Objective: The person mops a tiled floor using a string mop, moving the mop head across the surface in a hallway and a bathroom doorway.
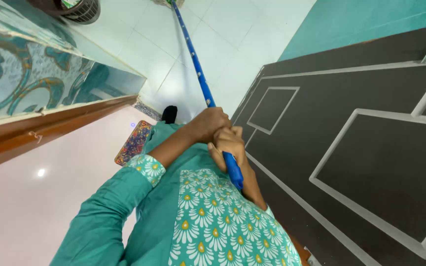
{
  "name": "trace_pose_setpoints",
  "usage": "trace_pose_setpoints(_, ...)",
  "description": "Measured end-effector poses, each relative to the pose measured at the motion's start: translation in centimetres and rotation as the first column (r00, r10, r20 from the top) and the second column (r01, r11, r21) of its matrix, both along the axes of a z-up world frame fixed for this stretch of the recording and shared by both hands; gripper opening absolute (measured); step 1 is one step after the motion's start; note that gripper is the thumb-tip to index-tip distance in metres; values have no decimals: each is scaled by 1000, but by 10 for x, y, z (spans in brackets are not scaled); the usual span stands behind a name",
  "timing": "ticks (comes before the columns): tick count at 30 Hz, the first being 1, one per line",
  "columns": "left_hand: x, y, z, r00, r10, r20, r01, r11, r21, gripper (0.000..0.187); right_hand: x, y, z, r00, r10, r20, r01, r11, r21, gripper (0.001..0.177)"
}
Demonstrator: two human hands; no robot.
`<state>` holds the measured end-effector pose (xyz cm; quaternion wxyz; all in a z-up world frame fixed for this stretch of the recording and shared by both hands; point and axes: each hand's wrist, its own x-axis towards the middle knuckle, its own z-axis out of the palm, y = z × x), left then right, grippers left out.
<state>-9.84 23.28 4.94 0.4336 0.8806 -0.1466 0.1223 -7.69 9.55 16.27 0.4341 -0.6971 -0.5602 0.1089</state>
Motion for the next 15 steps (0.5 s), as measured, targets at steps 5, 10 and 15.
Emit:
trace_pose_setpoints(5,28,35,-17,991,54,121,-64,995,81,13,19,36,-16,998,-68,-3,68,995,76,29)
trace_pose_setpoints(10,38,65,-51,998,43,-45,-37,991,129,10,24,61,-40,995,-98,18,97,995,37,34)
trace_pose_setpoints(15,21,23,-50,979,5,206,-11,1000,28,5,15,13,-36,996,-37,78,40,999,-37,35)
